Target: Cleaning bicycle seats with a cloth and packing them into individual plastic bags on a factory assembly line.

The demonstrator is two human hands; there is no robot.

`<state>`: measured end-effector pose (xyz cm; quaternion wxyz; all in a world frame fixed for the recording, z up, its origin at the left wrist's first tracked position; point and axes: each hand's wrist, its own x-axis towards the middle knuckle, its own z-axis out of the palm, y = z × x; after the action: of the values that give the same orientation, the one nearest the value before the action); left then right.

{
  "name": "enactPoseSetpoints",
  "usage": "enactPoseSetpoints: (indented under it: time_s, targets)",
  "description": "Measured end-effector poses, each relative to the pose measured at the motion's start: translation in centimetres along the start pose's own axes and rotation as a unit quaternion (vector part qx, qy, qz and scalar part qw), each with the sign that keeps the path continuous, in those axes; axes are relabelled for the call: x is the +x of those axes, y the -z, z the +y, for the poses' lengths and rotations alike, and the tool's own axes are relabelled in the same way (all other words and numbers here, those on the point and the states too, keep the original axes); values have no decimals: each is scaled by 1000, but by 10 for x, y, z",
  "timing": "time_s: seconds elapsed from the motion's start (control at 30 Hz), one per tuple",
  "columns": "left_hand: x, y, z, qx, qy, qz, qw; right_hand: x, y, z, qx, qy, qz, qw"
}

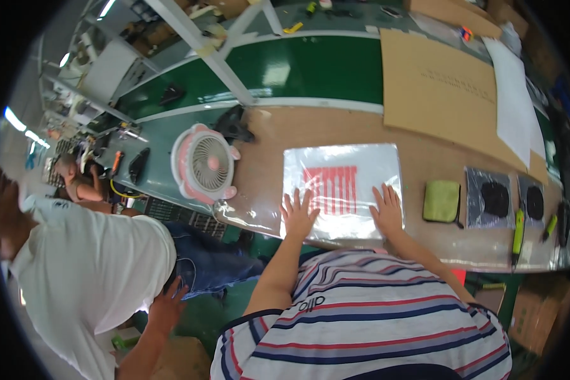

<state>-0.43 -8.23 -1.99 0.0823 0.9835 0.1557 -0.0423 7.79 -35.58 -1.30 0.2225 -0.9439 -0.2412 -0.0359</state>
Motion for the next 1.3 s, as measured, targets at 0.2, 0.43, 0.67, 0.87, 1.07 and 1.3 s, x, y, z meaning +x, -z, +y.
enactPoseSetpoints:
  time_s: [0.2,0.43,0.67,0.87,1.07,1.3]
  targets:
    - [-2,-7,-18,27,6,13,1000,4,-13,-2,28,44,20,998]
    - [7,22,2,-24,18,-53,998,9,-7,16,90,4,-18,996]
    - [-6,24,7,-43,-28,56,997,17,22,15,115,-18,48,992]
    - [-31,-4,2,-59,62,-24,996,10,23,16,71,39,-10,997]
    - [-24,-8,10,-81,69,-6,994,3,8,24,49,56,-37,997]
    - [-31,-3,11,-83,69,-12,994,-1,9,27,43,56,-50,996]
